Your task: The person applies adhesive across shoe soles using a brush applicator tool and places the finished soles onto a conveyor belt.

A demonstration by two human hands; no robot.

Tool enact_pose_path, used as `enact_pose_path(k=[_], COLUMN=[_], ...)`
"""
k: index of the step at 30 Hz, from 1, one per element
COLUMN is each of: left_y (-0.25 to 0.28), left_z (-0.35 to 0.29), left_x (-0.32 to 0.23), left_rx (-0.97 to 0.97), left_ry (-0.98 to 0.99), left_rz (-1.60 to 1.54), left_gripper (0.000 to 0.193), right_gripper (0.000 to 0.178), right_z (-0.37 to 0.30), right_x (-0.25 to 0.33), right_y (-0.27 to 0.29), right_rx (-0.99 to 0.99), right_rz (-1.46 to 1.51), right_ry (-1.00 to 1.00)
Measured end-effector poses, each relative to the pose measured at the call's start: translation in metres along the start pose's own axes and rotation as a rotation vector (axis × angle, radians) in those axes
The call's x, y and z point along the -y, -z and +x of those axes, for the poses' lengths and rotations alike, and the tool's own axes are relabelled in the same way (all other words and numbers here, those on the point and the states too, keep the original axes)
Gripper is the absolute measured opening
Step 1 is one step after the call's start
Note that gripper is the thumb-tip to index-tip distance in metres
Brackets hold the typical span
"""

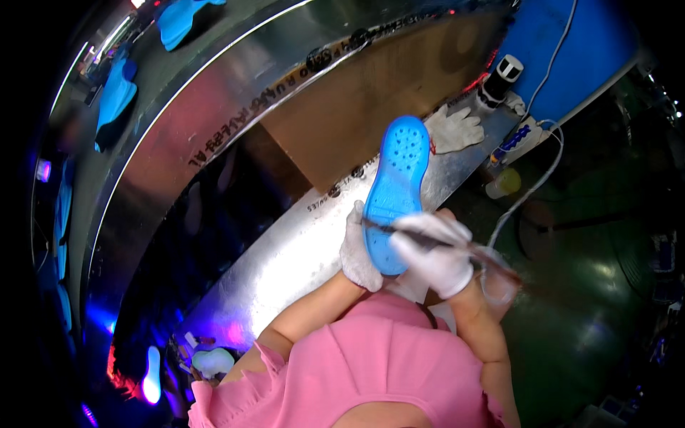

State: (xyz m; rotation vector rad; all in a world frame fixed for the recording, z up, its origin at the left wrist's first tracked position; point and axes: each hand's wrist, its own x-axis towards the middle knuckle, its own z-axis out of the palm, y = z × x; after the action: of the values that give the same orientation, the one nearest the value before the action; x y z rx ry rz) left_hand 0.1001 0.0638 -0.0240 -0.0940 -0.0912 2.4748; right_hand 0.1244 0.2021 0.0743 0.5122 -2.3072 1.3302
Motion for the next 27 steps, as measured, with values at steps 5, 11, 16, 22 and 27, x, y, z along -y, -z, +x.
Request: enact_pose_path(k=[5,11,16,22,27], left_y=[-0.010,-0.017,-0.025,-0.049,-0.059], left_z=[0.001,0.004,0.015,0.016,0.020], left_x=[0.006,-0.013,-0.019,-0.023,-0.045], left_rx=[0.056,-0.068,0.076,0.114,0.085], left_ry=[0.014,-0.044,-0.015,0.047,0.230], left_rz=[0.222,0.170,0.215,0.261,0.342], left_gripper=[0.081,0.094,0.097,0.098,0.090], right_gripper=[0.014,0.019,0.022,0.023,0.015], right_z=[-0.004,-0.019,-0.033,-0.027,-0.015], right_x=[0.006,0.007,0.035,0.012,0.019], right_y=[0.001,0.000,-0.016,-0.006,0.008], right_rx=[0.021,-0.103,-0.027,0.001,0.036], right_rz=[-0.160,0.209,0.081,-0.028,0.207], right_ry=[0.212,-0.253,-0.027,0.051,-0.207])
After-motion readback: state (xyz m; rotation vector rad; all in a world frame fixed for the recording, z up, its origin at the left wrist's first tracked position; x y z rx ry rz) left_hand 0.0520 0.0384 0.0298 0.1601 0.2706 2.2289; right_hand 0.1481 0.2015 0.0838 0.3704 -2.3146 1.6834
